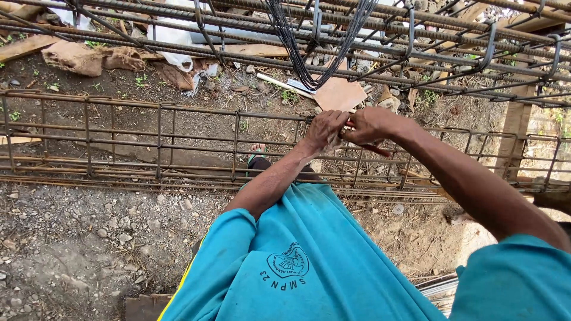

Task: The person uses pliers to twist wire ties around the intersections of a steel rebar grid. They repeatedly grab wire ends, wrap them around the bars, and twist them to secure the mesh structure.

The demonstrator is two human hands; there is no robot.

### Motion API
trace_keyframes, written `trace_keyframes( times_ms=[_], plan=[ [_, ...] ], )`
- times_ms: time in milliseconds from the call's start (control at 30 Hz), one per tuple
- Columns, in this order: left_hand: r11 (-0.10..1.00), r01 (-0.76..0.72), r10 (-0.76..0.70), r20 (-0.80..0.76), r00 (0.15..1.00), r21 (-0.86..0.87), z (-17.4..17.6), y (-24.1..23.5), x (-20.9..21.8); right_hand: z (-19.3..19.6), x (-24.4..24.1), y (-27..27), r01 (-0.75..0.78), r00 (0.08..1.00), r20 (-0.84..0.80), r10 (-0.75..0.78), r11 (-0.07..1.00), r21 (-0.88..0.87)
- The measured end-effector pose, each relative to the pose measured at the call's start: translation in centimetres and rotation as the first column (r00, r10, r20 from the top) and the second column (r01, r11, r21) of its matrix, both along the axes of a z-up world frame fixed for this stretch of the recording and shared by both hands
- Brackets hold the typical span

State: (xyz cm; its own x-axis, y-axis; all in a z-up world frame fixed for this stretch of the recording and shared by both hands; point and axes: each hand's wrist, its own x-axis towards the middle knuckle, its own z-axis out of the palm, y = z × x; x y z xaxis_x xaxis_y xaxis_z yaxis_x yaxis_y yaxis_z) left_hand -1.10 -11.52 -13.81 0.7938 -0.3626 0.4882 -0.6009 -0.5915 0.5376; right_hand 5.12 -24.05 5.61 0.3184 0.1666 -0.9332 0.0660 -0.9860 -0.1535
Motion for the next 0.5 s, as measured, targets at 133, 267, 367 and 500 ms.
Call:
trace_keyframes(
  times_ms=[133, 267, 367, 500],
  plan=[
    [0.989, 0.149, -0.140, -0.355, 0.925, -0.002, 3.7, 1.4, 2.1, 7.4, -3.3, 2.2, -0.530, 0.655, 0.396, 0.643, 0.765, -0.365],
    [0.980, 0.194, -0.194, -0.431, 0.881, -0.045, 3.9, 1.7, 2.4, 5.1, -4.2, -1.0, -0.590, 0.206, 0.778, 0.593, 0.710, -0.385],
    [0.990, 0.143, -0.132, -0.375, 0.918, 0.001, 6.6, 1.7, 0.8, 4.3, -2.6, -0.9, -0.516, 0.625, 0.521, 0.582, 0.808, -0.285],
    [1.000, -0.015, 0.019, -0.175, 0.984, 0.023, 8.3, 1.8, -0.7, 4.9, 2.5, 1.3, 0.173, 0.958, -0.211, -0.194, 0.978, -0.114]
  ],
)
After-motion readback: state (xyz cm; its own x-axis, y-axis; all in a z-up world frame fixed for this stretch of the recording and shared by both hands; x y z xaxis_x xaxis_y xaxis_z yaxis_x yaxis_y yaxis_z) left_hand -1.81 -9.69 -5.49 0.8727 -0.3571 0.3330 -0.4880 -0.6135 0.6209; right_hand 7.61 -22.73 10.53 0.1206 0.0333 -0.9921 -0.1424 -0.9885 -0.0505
